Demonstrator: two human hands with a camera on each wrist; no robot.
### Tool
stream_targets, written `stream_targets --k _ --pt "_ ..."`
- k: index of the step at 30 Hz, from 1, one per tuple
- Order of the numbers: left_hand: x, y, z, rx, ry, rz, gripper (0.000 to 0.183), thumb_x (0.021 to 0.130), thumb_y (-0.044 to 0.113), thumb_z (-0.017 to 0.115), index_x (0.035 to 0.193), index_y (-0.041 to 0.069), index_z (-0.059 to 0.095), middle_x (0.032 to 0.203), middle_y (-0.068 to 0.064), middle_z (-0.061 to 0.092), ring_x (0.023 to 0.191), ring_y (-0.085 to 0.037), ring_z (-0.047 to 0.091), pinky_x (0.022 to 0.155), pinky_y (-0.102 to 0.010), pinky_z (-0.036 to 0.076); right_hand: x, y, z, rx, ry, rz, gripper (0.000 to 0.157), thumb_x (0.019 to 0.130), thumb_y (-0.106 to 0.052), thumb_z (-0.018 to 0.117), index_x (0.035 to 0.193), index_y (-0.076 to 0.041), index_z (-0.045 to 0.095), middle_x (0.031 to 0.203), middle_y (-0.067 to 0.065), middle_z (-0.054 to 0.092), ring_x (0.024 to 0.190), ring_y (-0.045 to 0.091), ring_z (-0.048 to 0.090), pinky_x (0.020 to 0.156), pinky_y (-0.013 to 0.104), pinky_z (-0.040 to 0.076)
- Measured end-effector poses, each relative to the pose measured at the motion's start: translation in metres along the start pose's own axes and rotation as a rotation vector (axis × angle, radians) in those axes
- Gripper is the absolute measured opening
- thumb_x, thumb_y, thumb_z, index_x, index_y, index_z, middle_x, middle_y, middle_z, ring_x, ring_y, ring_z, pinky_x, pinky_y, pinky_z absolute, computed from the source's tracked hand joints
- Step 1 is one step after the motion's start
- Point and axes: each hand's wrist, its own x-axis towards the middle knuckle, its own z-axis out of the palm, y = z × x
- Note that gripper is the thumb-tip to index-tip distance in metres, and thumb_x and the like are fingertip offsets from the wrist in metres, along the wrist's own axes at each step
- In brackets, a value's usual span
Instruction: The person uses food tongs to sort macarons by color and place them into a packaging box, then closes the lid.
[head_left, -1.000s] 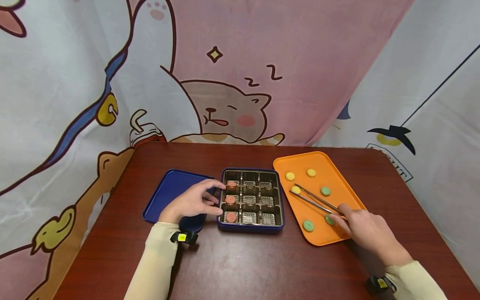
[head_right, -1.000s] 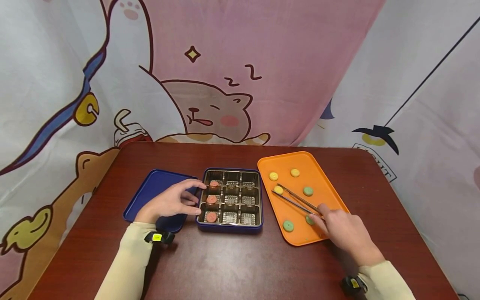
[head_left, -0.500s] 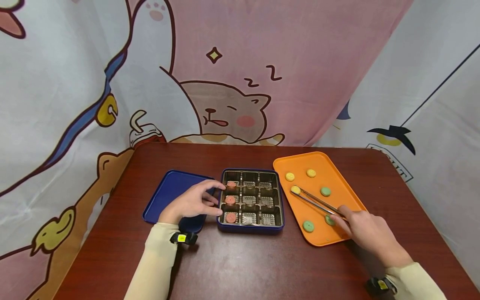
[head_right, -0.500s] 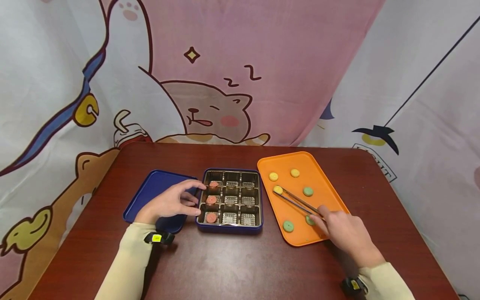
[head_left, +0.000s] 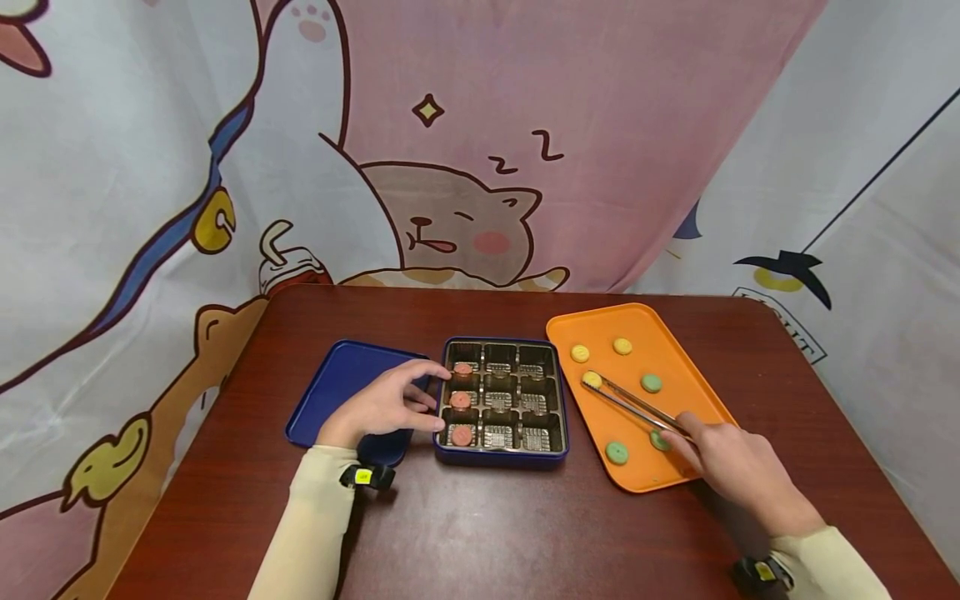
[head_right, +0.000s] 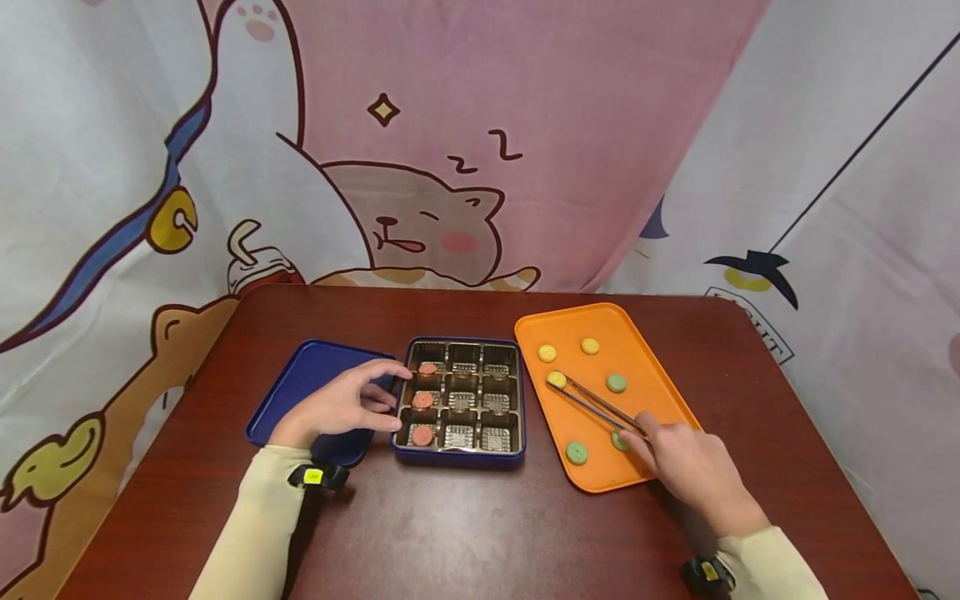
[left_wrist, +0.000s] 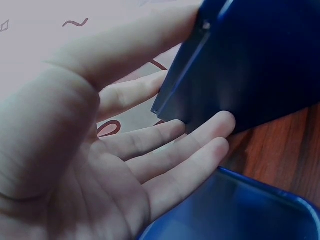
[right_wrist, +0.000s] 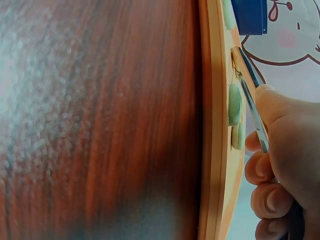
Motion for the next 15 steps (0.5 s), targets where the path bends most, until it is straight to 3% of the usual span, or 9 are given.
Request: stream_targets --k 15 --pt "0.000 0.000 0.000 0.003 0.000 0.000 0.072 0.085 0.023 0.091 0.147 0.014 0.057 0.156 -0.011 0.046 0.110 -0.026 0.071 0.093 -0.041 0.061 -0.002 -0.005 -0.012 0.006 0.013 0.019 0.034 0.106 -0.047 0.061 0.094 -0.015 0.059 0.058 -0.006 0.037 0.052 0.012 0.038 0.046 0.030 0.032"
